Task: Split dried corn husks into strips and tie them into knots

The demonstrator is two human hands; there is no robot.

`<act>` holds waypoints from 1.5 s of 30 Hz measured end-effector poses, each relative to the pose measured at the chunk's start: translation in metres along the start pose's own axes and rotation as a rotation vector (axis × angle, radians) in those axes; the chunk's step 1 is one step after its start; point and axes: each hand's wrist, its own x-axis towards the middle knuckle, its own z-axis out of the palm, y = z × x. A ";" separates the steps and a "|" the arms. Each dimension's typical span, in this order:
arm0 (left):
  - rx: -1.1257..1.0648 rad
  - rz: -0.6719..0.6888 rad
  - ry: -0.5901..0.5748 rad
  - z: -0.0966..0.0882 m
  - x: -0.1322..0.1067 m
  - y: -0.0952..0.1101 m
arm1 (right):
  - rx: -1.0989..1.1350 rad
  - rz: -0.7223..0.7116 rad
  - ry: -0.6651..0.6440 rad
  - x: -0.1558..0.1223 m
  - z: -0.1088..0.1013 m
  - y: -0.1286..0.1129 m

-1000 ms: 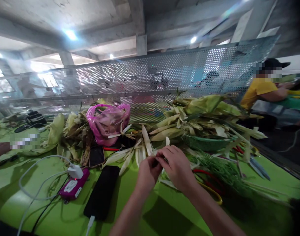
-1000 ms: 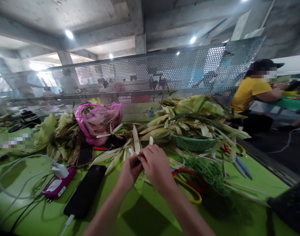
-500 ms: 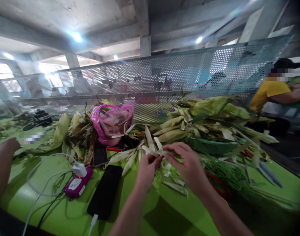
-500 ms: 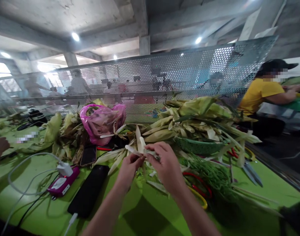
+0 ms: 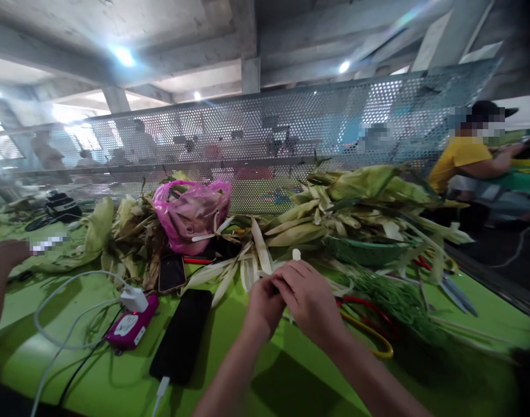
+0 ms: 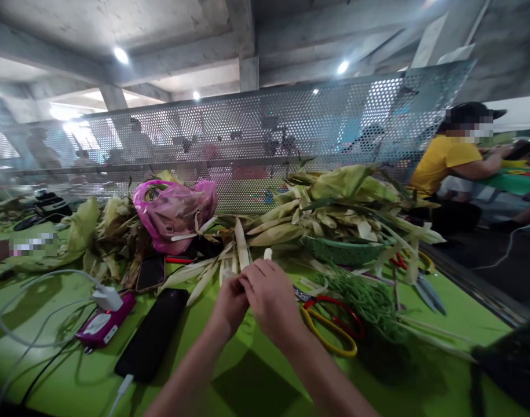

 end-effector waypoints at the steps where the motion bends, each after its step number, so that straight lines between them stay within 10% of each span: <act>1: -0.019 -0.001 0.004 0.000 0.000 0.001 | 0.008 -0.002 -0.002 0.000 0.001 -0.002; 11: -0.147 -0.115 0.207 -0.020 0.003 0.015 | 0.438 0.401 0.047 0.003 -0.006 0.025; 27: -0.046 -0.141 0.137 -0.016 0.004 0.022 | 0.295 0.268 0.047 0.004 -0.002 0.045; 45: -0.013 -0.130 -0.041 -0.014 0.003 0.012 | 0.749 0.584 0.103 0.006 0.006 0.038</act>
